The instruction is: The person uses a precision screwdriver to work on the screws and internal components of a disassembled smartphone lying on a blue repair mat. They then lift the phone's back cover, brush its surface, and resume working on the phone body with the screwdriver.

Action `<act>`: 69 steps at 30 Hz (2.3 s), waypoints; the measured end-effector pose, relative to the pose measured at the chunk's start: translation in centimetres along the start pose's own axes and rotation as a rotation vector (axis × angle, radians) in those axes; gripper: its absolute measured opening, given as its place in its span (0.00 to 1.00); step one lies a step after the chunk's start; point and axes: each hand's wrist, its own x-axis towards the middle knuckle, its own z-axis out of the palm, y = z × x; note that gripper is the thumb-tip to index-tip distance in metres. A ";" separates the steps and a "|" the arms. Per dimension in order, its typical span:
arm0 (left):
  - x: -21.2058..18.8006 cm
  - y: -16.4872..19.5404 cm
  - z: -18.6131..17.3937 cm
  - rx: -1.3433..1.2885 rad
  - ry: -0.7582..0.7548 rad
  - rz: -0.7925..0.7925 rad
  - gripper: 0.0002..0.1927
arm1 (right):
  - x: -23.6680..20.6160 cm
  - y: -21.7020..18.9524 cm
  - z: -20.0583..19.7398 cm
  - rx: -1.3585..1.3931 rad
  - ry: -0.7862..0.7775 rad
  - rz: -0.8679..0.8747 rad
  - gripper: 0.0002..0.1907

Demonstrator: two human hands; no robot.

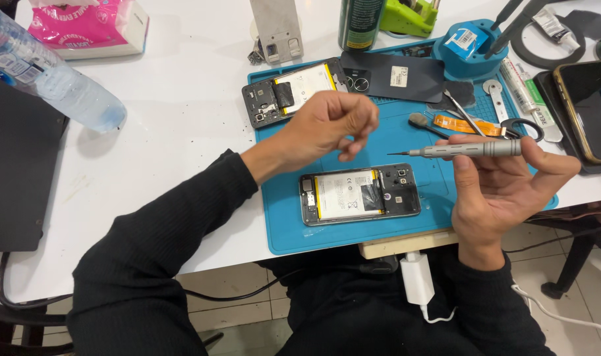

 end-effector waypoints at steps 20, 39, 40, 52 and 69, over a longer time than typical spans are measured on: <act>-0.7 -2.5 1.9 0.213 0.204 -0.132 0.20 | 0.2 -1.0 1.7 -0.013 0.050 -0.092 0.27; -0.6 -3.0 2.0 0.252 0.180 -0.113 0.19 | 0.0 -0.6 2.1 -0.003 0.030 -0.110 0.28; -0.7 -3.0 2.0 0.255 0.181 -0.113 0.19 | -0.1 -0.6 2.1 -0.005 0.026 -0.109 0.28; -0.7 -2.8 2.0 0.258 0.181 -0.128 0.19 | 0.0 -0.7 2.1 -0.011 0.031 -0.112 0.28; -2.1 -1.0 4.6 0.883 0.156 0.365 0.13 | -0.6 -0.4 1.8 -0.027 0.032 -0.097 0.29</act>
